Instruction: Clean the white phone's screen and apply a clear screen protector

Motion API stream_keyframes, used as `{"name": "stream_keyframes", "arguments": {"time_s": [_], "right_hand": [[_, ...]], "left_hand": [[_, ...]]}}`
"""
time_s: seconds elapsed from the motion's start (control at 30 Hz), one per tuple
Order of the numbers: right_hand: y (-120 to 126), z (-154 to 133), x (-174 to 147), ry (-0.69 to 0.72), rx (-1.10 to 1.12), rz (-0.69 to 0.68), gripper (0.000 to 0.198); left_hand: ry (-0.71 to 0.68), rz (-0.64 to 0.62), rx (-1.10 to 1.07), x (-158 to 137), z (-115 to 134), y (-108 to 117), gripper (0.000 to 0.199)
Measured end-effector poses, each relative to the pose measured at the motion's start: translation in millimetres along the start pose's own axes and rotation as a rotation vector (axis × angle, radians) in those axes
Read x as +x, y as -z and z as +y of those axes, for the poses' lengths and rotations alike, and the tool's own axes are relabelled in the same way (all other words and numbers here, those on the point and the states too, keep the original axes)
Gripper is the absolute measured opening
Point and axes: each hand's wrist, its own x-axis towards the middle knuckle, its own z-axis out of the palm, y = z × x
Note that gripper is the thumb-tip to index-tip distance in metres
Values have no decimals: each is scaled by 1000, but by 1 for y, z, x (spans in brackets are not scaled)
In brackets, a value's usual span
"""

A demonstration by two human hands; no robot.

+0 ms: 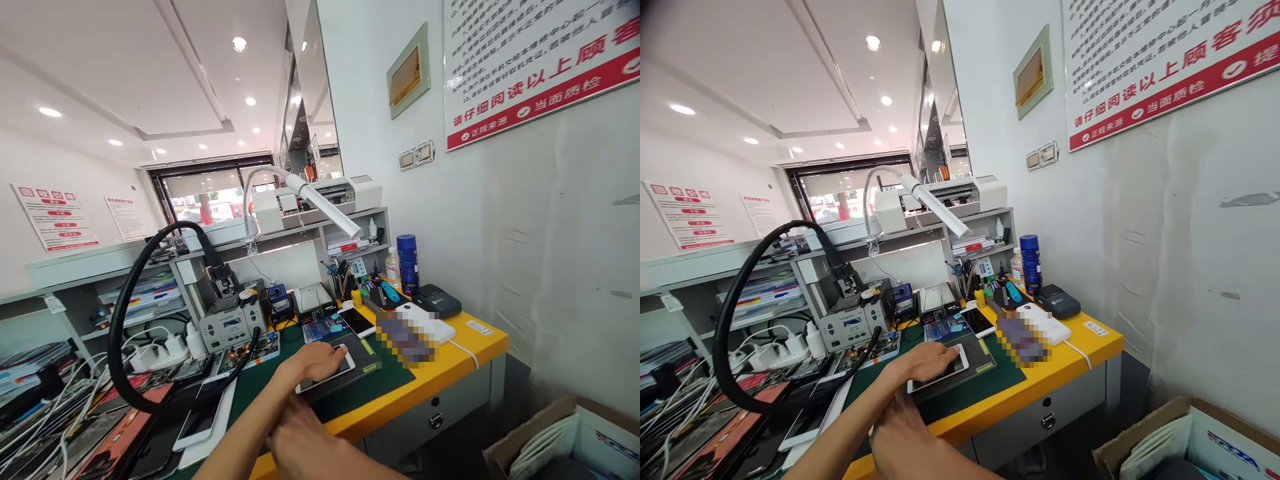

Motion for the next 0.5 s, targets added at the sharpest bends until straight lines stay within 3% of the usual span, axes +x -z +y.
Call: {"name": "stream_keyframes", "arguments": {"time_s": [0.03,0.1,0.23,0.37,0.5], "right_hand": [[6,1,-12,-72,68,-25,36],[25,9,-38,-75,234,-61,30],[87,49,-71,-264,433,65,19],[135,118,-63,-450,419,96,33],[139,181,-46,-589,364,42,33]], "left_hand": [[-11,11,-13,1,-4,2,37],[-34,51,-44,3,-11,4,32],[-57,177,-109,4,-27,6,34],[-47,239,-172,-11,-51,10,56],[0,213,-235,-34,-76,9,52]]}}
